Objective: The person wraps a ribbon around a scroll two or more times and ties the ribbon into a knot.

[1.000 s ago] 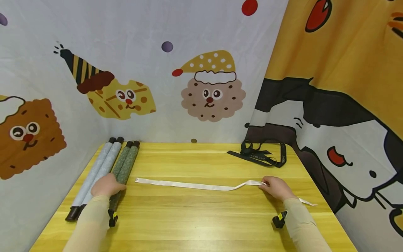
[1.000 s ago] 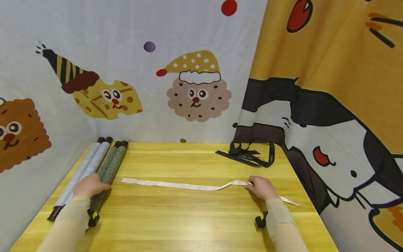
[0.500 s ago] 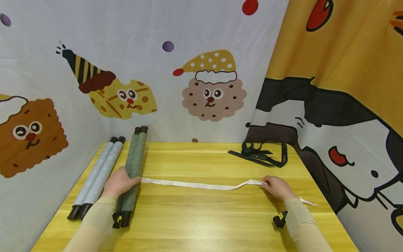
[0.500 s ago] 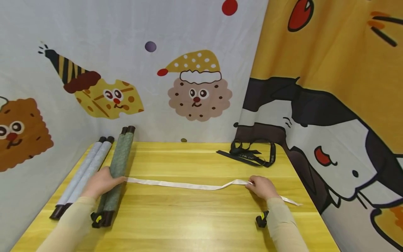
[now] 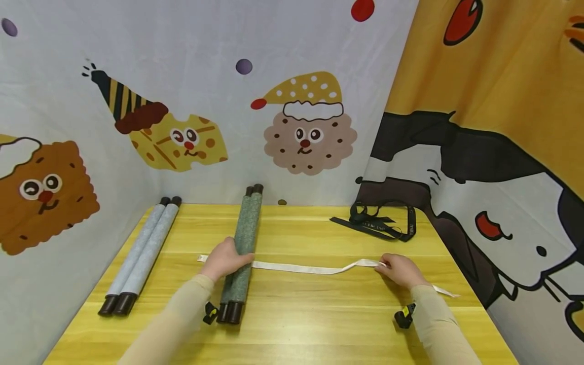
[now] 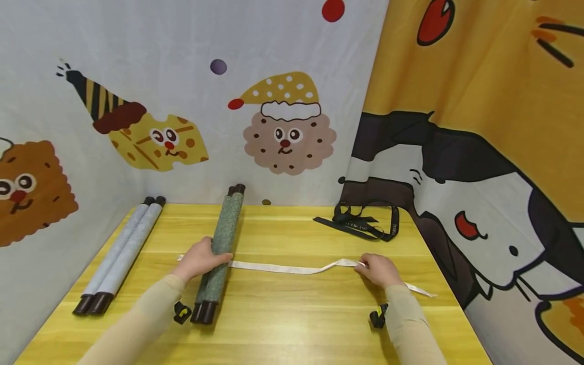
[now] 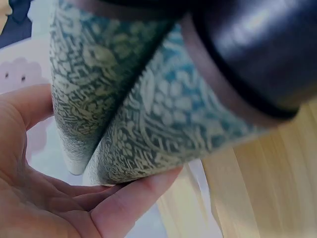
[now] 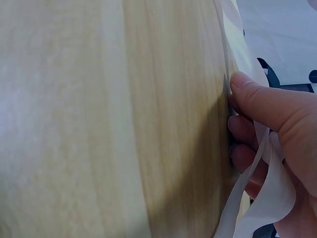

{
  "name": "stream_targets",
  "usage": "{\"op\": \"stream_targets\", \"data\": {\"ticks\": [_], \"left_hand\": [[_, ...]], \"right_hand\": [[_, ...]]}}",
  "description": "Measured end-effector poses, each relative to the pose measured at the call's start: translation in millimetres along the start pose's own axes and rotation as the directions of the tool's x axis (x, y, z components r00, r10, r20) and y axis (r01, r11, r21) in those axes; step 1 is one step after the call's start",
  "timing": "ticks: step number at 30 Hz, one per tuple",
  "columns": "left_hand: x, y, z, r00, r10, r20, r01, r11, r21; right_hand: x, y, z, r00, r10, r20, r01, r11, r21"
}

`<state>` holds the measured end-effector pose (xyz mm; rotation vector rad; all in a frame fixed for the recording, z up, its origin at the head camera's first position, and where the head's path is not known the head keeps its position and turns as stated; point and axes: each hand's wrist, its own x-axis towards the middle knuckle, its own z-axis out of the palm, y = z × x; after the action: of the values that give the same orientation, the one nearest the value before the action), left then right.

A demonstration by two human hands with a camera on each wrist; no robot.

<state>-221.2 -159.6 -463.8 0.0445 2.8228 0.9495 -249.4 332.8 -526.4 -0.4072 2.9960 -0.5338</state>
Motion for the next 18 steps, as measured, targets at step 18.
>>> {"op": "stream_targets", "data": {"ticks": [18], "left_hand": [[21.6,61.7,64.3,0.999,0.039,0.012,-0.039,0.999,-0.007]], "right_hand": [[4,5,4,1.000,0.003,-0.010,-0.003,1.000,-0.010]]}}
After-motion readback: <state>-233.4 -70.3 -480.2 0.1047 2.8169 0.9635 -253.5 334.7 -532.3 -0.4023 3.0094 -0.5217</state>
